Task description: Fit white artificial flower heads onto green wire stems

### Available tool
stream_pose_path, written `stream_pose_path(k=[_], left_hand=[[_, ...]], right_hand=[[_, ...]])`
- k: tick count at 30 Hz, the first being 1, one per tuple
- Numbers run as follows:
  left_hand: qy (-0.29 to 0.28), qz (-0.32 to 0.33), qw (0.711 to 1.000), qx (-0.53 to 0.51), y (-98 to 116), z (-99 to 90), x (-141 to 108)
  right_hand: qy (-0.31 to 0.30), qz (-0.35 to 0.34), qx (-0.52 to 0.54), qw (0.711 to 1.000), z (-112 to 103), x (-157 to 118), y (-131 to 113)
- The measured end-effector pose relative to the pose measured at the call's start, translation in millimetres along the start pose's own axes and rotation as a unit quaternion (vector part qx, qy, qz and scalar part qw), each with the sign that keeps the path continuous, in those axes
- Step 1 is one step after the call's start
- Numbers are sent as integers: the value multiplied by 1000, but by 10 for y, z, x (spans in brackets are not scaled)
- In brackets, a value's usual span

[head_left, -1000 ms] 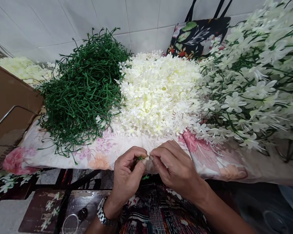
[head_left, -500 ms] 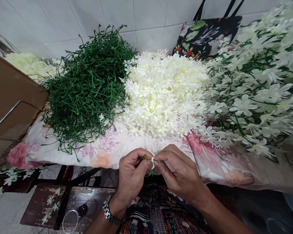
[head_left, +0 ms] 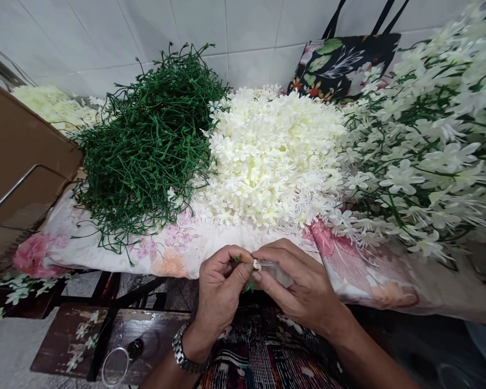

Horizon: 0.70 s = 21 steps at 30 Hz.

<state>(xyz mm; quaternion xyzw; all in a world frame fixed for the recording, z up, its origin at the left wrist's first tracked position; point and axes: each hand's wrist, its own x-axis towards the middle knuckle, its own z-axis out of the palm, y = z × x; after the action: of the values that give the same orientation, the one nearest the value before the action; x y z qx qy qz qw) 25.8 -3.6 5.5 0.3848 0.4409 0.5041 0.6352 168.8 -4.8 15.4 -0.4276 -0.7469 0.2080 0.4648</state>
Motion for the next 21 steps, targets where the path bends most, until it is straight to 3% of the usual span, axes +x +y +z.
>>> stream_pose_path(k=[6,12,18,21], left_hand=[[-4,40,998,39,25,6,-16],[-29,64,994,78,61,6,-22],[-23,38,998,49,26,-11,-13],[-49,23,998,29,33,-41,-17]], right_hand=[[-25,69,34,997,19,-43,-11],[-47,71,66,994,7,-55,1],[-24,79,74,994,23,-73,27],[-7,72,65,995,37,-79,38]])
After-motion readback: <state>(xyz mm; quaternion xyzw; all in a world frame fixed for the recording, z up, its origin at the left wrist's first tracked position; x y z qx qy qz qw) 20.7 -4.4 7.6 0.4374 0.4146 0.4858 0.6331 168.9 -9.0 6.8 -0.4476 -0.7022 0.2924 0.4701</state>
